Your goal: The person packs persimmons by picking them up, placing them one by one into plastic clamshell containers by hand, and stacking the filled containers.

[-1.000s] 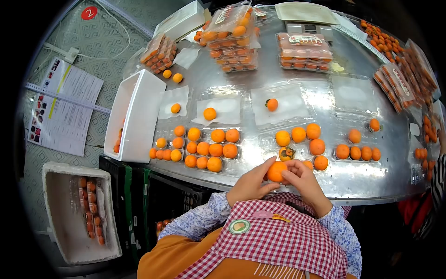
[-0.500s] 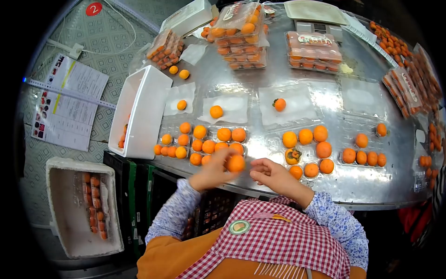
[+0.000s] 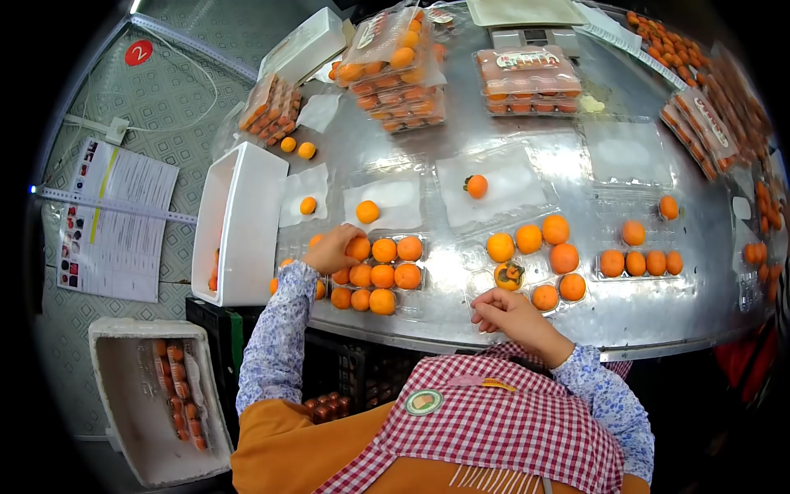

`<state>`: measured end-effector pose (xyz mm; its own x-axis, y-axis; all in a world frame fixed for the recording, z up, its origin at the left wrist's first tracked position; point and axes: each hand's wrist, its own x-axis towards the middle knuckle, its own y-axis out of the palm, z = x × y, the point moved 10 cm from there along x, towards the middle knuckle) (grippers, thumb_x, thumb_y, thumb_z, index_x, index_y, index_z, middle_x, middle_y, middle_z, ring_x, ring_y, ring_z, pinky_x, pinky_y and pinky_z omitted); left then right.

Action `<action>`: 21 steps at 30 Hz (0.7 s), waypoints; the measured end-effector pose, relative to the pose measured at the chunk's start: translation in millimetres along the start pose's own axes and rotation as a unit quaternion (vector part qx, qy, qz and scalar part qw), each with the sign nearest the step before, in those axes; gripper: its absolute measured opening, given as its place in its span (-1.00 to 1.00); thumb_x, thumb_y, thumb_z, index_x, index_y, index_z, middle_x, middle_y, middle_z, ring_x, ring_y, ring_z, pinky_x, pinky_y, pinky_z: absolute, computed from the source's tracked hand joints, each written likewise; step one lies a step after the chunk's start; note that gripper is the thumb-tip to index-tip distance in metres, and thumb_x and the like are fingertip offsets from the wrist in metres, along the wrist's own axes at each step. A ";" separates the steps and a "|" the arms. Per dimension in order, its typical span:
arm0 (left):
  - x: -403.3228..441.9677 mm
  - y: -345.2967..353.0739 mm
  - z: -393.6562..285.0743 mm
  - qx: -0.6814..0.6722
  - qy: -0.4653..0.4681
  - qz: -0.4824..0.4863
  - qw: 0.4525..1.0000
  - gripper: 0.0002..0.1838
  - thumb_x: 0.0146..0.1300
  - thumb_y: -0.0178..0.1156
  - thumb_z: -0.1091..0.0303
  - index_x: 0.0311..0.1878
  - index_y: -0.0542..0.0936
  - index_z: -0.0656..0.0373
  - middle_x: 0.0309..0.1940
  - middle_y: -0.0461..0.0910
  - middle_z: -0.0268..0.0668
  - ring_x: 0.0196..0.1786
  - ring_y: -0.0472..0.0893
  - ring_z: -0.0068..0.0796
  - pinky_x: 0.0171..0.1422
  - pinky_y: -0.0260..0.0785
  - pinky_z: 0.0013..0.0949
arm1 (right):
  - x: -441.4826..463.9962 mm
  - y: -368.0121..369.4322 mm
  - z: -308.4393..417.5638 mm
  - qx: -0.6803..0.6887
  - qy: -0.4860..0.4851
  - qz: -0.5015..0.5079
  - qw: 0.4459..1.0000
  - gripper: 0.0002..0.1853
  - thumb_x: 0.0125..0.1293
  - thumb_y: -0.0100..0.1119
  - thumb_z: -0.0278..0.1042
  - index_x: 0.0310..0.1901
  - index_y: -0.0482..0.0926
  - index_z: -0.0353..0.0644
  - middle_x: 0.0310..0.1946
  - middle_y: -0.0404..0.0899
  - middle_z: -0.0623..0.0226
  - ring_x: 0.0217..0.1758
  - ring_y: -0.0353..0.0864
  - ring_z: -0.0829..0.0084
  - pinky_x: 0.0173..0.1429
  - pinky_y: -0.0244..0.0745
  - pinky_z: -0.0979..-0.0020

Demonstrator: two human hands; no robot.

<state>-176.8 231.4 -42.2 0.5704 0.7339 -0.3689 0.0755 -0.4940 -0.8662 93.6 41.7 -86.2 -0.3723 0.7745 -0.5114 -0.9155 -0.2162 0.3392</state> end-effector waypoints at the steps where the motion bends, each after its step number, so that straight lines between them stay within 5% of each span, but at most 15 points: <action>1: -0.1 0.1 0.2 0.004 0.002 -0.004 1.000 -0.43 -0.04 0.45 0.39 0.10 0.49 0.14 0.02 0.50 -0.15 0.14 0.45 -0.09 0.27 0.33 -0.20 | 0.4 -3.8 -2.0 0.005 0.000 -0.006 1.000 -0.74 0.44 0.09 -0.25 -0.02 0.54 -0.27 -0.24 0.64 0.35 -0.26 0.60 0.59 -0.12 0.53 0.55; 21: -7.1 -2.5 0.4 -0.010 -0.004 -0.065 0.998 -0.40 -0.08 0.49 0.40 0.10 0.51 0.13 0.00 0.51 -0.17 0.09 0.47 -0.13 0.25 0.36 -0.22 | -0.7 -11.3 -4.0 -0.001 0.000 -0.022 1.000 -0.77 0.46 0.06 -0.26 -0.04 0.54 -0.26 -0.27 0.63 0.35 -0.30 0.58 0.60 -0.16 0.50 0.58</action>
<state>-181.3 227.6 -37.5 0.5481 0.7961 -0.2567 0.1646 -0.4035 -0.9000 103.6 41.1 -92.8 -0.3320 0.7831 -0.5259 -0.9313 -0.1838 0.3144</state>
